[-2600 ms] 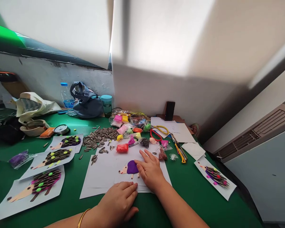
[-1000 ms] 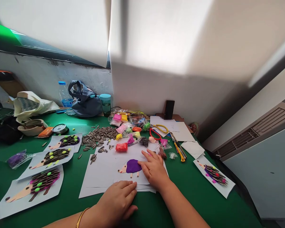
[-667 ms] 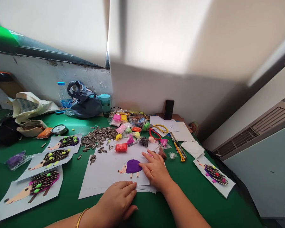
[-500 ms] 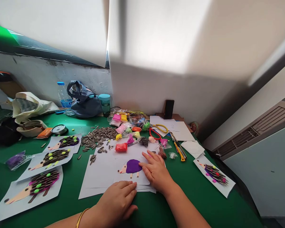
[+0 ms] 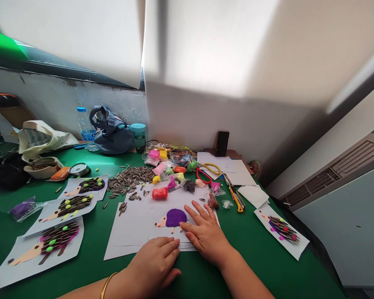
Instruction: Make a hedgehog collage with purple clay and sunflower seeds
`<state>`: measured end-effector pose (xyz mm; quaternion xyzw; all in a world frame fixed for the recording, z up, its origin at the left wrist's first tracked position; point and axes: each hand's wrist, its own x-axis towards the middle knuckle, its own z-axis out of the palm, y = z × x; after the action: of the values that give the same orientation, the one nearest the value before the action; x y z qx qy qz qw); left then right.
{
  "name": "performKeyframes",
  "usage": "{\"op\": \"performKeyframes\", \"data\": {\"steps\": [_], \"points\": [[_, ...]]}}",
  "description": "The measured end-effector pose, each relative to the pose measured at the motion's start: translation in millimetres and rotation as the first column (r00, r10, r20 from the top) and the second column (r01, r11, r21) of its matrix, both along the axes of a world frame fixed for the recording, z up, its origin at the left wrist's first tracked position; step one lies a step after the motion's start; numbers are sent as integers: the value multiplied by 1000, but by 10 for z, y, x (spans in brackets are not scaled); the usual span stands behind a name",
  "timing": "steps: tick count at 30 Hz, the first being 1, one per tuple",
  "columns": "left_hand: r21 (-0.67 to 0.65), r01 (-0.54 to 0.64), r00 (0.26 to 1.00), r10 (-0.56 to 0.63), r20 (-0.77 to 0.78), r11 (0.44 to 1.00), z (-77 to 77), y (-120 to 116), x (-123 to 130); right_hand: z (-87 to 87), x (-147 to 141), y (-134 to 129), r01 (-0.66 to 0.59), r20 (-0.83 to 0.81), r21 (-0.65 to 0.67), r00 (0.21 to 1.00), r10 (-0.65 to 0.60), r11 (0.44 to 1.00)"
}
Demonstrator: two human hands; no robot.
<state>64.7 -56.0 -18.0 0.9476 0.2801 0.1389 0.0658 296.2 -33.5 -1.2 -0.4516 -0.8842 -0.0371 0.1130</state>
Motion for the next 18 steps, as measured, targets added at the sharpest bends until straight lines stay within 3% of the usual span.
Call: {"op": "performKeyframes", "data": {"steps": [18], "points": [[13,5,1000,-5,-8,1000,-21,-11,2,-9,-141,-9,-1,-29,-11,1000,1,1000]]}}
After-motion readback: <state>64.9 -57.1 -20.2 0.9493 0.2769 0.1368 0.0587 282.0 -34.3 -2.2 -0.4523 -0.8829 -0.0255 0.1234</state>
